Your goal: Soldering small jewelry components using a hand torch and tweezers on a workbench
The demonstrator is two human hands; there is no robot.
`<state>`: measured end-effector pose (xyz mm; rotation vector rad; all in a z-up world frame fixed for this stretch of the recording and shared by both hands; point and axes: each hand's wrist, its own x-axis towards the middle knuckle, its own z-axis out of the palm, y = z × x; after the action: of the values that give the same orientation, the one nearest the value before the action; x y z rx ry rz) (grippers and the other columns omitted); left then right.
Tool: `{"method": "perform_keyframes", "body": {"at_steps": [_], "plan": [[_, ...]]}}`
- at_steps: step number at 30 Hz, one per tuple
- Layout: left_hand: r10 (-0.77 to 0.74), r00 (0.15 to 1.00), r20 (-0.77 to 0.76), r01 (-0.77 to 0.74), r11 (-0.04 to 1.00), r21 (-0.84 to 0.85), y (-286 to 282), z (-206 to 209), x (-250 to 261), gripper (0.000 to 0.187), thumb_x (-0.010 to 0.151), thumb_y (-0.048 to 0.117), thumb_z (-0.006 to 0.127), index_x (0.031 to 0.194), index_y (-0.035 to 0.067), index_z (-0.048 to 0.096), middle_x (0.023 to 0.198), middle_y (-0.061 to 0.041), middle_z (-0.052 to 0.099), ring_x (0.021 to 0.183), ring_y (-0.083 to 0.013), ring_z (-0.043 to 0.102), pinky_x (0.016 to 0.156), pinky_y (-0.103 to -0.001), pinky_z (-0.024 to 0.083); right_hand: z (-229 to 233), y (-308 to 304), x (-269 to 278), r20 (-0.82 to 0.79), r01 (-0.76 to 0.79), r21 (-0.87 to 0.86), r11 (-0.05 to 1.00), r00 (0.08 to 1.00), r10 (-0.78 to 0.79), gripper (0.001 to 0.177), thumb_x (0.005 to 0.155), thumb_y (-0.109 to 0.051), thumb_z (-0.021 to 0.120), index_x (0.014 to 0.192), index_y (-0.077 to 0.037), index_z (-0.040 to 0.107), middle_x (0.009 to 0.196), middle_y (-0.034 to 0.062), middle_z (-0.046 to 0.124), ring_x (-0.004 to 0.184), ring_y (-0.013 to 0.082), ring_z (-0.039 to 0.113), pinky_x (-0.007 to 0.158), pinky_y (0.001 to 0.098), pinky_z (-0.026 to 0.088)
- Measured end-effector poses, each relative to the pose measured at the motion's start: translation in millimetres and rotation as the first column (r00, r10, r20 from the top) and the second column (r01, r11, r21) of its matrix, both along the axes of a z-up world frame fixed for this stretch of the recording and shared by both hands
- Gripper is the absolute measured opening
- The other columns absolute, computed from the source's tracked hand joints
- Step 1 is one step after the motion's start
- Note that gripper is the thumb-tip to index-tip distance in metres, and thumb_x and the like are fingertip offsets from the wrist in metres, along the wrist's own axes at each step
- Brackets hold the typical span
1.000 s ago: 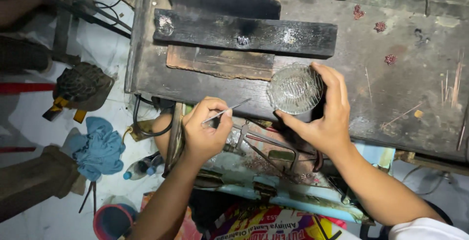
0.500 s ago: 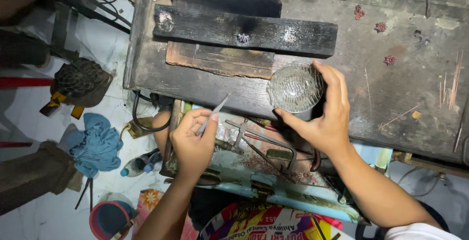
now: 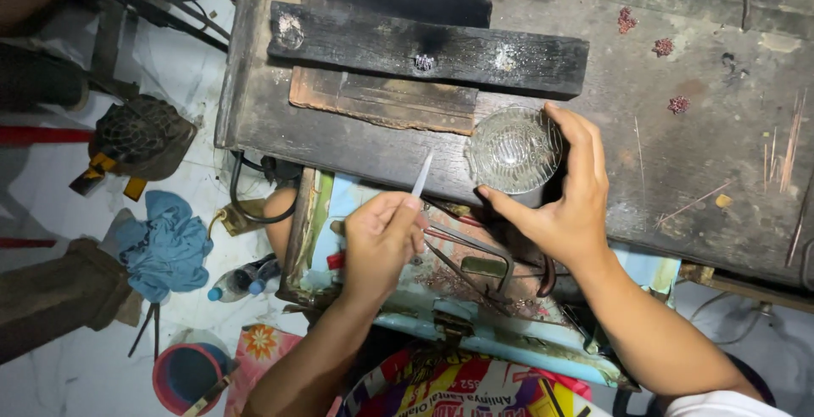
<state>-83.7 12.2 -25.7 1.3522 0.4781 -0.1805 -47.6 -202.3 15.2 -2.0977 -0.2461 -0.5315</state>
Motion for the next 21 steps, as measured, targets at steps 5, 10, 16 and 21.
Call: {"method": "perform_keyframes", "body": {"at_steps": [5, 10, 16, 21], "plan": [[0.024, 1.0, -0.009, -0.025, 0.999, -0.029, -15, 5, 4, 0.015, 0.099, 0.005, 0.062, 0.098, -0.008, 0.07, 0.067, -0.021, 0.069, 0.039, -0.015, 0.059, 0.028, -0.02, 0.038, -1, -1, 0, 0.003, 0.001, -0.005, 1.0, 1.0, -0.001, 0.091, 0.067, -0.018, 0.1, 0.139, 0.005, 0.05, 0.135, 0.0243, 0.055, 0.127, 0.0481, 0.056, 0.112, 0.0581, 0.042], [0.044, 0.999, 0.006, -0.044, 0.999, -0.015, -19, 9, 3, 0.016, 0.097, 0.006, 0.064, 0.097, -0.01, 0.07, 0.065, -0.022, 0.069, 0.037, -0.0157, 0.059, 0.027, -0.021, 0.037, -2, -1, 1, -0.013, -0.003, -0.01, 1.0, 1.0, 0.003, 0.093, 0.066, -0.019, 0.101, 0.14, 0.005, 0.05, 0.135, 0.0239, 0.054, 0.127, 0.0475, 0.055, 0.113, 0.0573, 0.041], [0.047, 0.999, 0.016, -0.047, 0.999, 0.012, -19, -2, -1, 0.016, 0.097, 0.006, 0.065, 0.094, -0.009, 0.071, 0.062, -0.022, 0.07, 0.035, -0.0161, 0.058, 0.026, -0.023, 0.036, -2, 0, 1, -0.013, -0.001, -0.012, 1.0, 1.0, 0.001, 0.092, 0.067, -0.019, 0.101, 0.14, 0.005, 0.05, 0.136, 0.0243, 0.054, 0.128, 0.0476, 0.055, 0.113, 0.0572, 0.041], [0.036, 0.998, 0.048, -0.039, 0.997, 0.062, -20, 5, -1, 0.017, 0.096, 0.006, 0.066, 0.092, -0.008, 0.073, 0.055, -0.017, 0.066, 0.033, -0.0153, 0.055, 0.029, -0.024, 0.037, -2, 0, 1, -0.014, -0.001, -0.008, 1.0, 1.0, 0.001, 0.091, 0.068, -0.019, 0.1, 0.14, 0.005, 0.05, 0.136, 0.0235, 0.054, 0.128, 0.0468, 0.055, 0.114, 0.0563, 0.041]]}}
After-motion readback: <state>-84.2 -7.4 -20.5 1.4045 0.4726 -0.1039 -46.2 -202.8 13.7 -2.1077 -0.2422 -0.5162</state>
